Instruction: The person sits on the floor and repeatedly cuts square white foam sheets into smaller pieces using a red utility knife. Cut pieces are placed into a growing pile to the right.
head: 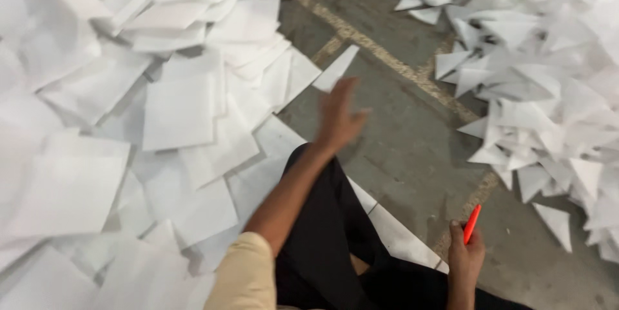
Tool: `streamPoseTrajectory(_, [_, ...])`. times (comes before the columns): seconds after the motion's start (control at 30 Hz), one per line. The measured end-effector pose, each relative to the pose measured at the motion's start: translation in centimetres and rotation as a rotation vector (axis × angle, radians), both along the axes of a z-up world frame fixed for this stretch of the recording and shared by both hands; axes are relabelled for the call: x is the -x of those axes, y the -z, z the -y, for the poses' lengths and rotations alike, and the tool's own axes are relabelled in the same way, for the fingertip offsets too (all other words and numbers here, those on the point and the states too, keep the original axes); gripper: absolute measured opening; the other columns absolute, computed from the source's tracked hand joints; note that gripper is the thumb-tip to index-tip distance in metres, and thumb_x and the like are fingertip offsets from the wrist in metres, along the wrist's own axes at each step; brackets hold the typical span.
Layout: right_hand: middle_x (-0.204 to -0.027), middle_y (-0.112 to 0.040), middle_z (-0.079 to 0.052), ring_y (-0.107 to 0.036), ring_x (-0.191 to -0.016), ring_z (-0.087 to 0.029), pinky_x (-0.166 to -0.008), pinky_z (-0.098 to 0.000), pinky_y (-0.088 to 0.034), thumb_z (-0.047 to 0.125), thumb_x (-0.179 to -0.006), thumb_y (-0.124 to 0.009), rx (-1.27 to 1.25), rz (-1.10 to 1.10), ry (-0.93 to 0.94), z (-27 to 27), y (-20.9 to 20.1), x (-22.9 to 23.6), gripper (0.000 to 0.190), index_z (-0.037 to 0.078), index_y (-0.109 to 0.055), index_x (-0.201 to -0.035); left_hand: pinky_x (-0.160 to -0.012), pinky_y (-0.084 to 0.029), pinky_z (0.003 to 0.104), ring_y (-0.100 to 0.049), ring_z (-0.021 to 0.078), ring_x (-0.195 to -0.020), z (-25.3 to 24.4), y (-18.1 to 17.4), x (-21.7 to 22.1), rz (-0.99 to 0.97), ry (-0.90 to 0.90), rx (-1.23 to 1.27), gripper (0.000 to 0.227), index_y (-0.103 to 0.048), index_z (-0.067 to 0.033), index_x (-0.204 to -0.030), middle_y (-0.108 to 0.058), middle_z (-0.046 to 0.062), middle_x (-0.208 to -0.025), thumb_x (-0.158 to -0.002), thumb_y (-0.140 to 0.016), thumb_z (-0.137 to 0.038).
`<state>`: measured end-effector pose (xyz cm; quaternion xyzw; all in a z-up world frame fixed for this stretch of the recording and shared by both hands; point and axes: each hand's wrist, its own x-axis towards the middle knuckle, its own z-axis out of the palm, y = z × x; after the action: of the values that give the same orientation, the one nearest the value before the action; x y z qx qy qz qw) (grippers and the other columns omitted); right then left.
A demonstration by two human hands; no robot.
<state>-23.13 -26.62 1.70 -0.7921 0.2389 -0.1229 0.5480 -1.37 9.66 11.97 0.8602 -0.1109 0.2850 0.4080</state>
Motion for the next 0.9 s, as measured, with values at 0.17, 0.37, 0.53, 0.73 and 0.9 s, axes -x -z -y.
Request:
streamPoseTrajectory(0.17, [-0.077, -0.052, 0.000, -0.045, -0.069, -0.009, -0.062, -0.0289, -0.038, 0.030, -0.101, -0.071, 0.048, -0.115, -0.081, -0.7, 0.8, -0.2, 0.029, 0.001, -0.067, -0.105, -0.121, -0.011, 0.075, -0.029, 0.0331, -0.157, -20.7, 6.6, 5.6, -0.224, -0.578, -0.475, 0.088, -0.032, -0.0121, -0.162, -0.036, 0.011, -0.167, -0.091, -0.078, -0.034])
streamPoseTrajectory(0.37, [-0.077, -0.054, 0.000, -0.048, -0.072, -0.009, -0.064, -0.0296, -0.040, 0.030, -0.099, -0.074, 0.107, -0.156, -0.142, -1.3, 2.6, -2.2, 0.030, 0.000, -0.066, -0.102, -0.109, -0.026, 0.076, -0.014, 0.0444, -0.152, -32.3, 7.8, 9.2, -0.922, -0.694, -0.252, 0.124, -0.016, -0.0112, -0.160, -0.013, 0.021, -0.166, -0.069, -0.087, -0.056])
streamPoseTrajectory(0.53, [-0.072, -0.060, -0.007, -0.053, -0.074, -0.013, -0.070, -0.0305, -0.045, 0.031, -0.097, -0.078, 0.184, -0.179, -0.195, -2.1, 2.9, -3.5, 0.034, -0.002, -0.069, -0.096, -0.109, -0.042, 0.067, -0.022, 0.0480, -0.151, -35.6, 11.9, 7.8, -0.897, -0.601, -0.285, 0.102, -0.021, -0.0137, -0.163, -0.018, 0.022, -0.169, -0.080, -0.077, -0.035])
streamPoseTrajectory(0.73, [-0.097, -0.068, -0.008, -0.061, -0.088, -0.013, -0.079, -0.0307, -0.050, 0.025, -0.092, -0.076, 0.133, -0.038, -0.265, -2.0, 3.1, -3.4, 0.037, -0.002, -0.064, -0.115, -0.112, -0.034, 0.072, -0.027, 0.0423, -0.152, -30.0, 8.9, 7.7, -0.659, -0.562, -0.257, 0.077, -0.024, -0.0052, -0.162, -0.025, 0.023, -0.167, -0.093, -0.057, -0.013])
streamPoseTrajectory(0.9, [-0.099, -0.066, -0.008, -0.060, -0.083, -0.014, -0.072, -0.0308, -0.049, 0.016, -0.093, -0.069, 0.167, -0.051, -0.203, -1.2, 4.0, -1.4, 0.040, 0.002, -0.059, -0.128, -0.120, -0.013, 0.073, -0.020, 0.0394, -0.156, -9.9, 3.2, 5.9, -0.306, -0.213, -0.463, 0.081, -0.029, -0.0029, -0.160, -0.024, 0.018, -0.168, -0.085, -0.057, -0.009])
